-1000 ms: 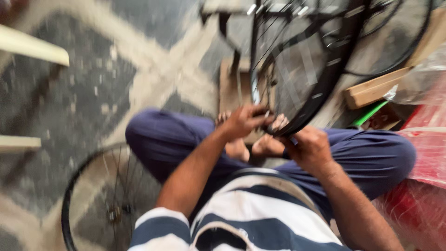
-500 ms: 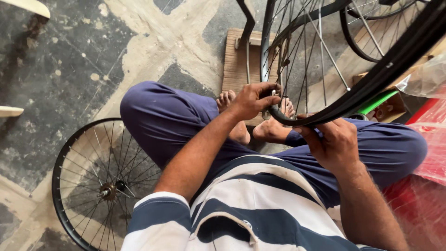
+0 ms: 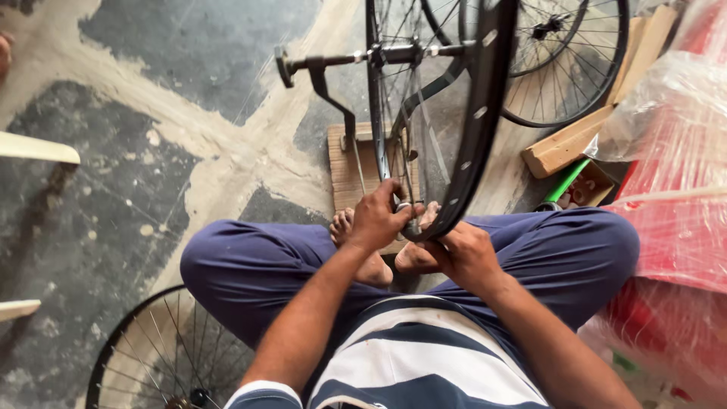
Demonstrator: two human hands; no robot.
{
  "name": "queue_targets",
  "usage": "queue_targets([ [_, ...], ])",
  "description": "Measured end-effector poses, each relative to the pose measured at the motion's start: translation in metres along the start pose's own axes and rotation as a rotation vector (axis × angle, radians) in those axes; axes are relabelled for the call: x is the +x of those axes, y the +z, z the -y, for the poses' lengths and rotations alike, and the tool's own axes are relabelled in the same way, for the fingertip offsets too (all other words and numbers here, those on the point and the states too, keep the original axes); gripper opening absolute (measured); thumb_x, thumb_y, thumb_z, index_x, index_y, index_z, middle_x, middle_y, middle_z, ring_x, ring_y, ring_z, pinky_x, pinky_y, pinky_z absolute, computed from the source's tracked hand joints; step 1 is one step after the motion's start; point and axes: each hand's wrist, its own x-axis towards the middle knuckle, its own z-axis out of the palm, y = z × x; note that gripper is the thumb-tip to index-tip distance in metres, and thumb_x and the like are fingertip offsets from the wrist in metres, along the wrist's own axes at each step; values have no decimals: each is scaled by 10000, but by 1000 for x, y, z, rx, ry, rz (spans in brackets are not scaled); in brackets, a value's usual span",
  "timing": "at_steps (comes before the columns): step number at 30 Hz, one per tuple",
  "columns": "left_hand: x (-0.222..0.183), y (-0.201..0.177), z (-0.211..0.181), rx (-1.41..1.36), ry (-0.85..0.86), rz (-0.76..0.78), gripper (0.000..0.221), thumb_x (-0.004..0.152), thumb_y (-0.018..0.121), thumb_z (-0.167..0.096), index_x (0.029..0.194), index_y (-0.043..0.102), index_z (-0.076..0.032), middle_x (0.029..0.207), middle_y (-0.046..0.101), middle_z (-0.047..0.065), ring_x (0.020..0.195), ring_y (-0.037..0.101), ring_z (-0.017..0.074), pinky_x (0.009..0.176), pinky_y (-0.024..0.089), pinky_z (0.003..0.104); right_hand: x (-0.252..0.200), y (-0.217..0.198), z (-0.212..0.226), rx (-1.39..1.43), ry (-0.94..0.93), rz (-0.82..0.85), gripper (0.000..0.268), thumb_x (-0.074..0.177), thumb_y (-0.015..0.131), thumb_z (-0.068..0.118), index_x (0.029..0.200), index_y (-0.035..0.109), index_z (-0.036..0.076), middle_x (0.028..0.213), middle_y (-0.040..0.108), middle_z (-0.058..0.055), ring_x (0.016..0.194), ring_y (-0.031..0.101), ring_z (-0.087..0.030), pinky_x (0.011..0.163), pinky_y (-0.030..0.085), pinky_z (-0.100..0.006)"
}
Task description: The person repairs a bicycle wheel by adjusting the spokes with a small wrench and pliers while the wheel is mounted on a stand.
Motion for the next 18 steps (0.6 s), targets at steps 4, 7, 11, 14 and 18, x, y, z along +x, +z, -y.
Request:
queue_targets([
  [4, -1, -13, -32, 118, -65, 42, 384, 837, 814, -410, 1028, 709, -94, 808, 759, 107, 727, 715, 237, 669, 529, 363, 1, -3, 1, 18, -46, -2, 170, 859, 730, 111, 1029, 735, 104, 940, 709, -117, 824, 690, -330, 681, 548, -418],
  [7, -2, -41, -43, -234, -24, 291, 375, 877, 807, -352, 1089, 698, -63, 842, 732, 77, 714, 684, 158, 645, 525, 297, 9, -32, 18, 77, -76, -12, 163, 862, 734, 116, 1022, 720, 86, 921, 711, -114, 787, 687, -323, 651, 541, -400],
  [11, -10, -50, -42, -1167, -41, 659, 401, 914, 791, -238, 1256, 670, -68, 993, 707, 8, 817, 635, 83, 698, 507, 235, 28, -66, 40, 86, 1, -1, 130, 852, 773, 134, 934, 697, 66, 826, 677, -112, 725, 678, -305, 624, 530, -388],
  [14, -8, -42, -32, -1354, -6, 711, 394, 941, 825, -198, 1264, 658, -46, 987, 696, 12, 805, 618, 67, 681, 490, 209, 36, -80, 38, 121, 48, 76, 126, 849, 775, 140, 932, 720, 64, 759, 677, -97, 663, 697, -275, 593, 538, -383],
  [18, 2, -37, -3, -920, -29, 642, 407, 944, 827, -218, 1225, 661, 25, 984, 728, 71, 882, 680, 153, 769, 560, 309, 27, -65, 1, 279, -66, 234, 202, 816, 732, 89, 1010, 722, 36, 877, 727, -121, 784, 704, -329, 641, 552, -409],
])
